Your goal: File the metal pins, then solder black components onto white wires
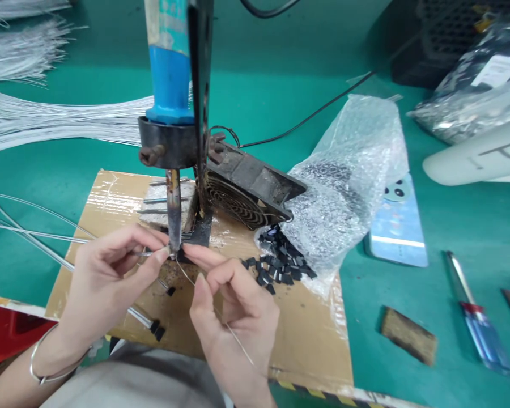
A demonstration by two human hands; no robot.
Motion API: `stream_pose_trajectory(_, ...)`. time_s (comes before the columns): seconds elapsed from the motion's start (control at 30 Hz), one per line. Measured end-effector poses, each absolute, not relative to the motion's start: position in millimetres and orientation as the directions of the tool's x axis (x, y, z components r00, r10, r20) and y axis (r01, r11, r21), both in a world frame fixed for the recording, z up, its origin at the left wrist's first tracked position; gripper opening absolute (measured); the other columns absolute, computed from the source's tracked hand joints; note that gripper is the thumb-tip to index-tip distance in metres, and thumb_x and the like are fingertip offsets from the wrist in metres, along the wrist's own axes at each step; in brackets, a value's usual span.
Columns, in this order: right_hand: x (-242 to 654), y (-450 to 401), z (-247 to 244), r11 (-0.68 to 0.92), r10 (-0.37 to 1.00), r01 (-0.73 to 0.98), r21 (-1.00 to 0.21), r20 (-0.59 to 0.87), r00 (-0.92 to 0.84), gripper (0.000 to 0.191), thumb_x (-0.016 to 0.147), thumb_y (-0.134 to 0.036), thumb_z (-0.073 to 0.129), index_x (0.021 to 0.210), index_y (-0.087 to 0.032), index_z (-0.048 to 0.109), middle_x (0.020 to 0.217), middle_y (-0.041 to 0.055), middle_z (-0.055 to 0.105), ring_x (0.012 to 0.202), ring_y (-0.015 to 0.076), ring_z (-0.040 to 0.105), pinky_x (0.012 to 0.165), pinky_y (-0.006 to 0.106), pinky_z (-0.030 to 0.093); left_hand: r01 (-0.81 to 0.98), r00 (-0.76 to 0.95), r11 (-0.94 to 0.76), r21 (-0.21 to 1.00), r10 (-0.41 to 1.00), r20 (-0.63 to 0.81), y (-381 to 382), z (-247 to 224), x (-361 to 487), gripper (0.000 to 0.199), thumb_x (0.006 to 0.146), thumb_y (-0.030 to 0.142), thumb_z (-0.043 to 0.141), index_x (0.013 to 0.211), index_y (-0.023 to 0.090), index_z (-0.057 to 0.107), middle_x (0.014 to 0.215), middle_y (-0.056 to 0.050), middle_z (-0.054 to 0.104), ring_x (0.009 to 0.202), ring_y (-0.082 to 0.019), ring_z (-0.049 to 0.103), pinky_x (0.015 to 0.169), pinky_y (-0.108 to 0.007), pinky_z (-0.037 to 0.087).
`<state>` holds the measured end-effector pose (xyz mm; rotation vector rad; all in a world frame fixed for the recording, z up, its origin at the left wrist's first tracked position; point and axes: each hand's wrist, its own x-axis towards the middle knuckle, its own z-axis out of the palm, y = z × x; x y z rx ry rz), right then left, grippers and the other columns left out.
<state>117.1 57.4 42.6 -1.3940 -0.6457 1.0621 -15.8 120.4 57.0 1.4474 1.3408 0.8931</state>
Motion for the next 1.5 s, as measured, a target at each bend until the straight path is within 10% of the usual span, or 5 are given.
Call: stream_pose_trajectory(1.5,119,56,35,-0.047,0.907,-0.037,-0.998,-0.058,0.417,0.023,0.093,-0.023,0.069,0.072,-0.024,0.06,0.11,0.0029,0.082,0.101,0.0189,0.078,0.096,0.034,0.061,0.365,0.139,-0.018,0.931,0.99,-0.035,117,58,-17,0.014,0.084,0.012,0.066,0.073,0.02,0.069,0.075,0.0,0.076,0.062,-0.012,0.063,0.051,-0.022,0.042)
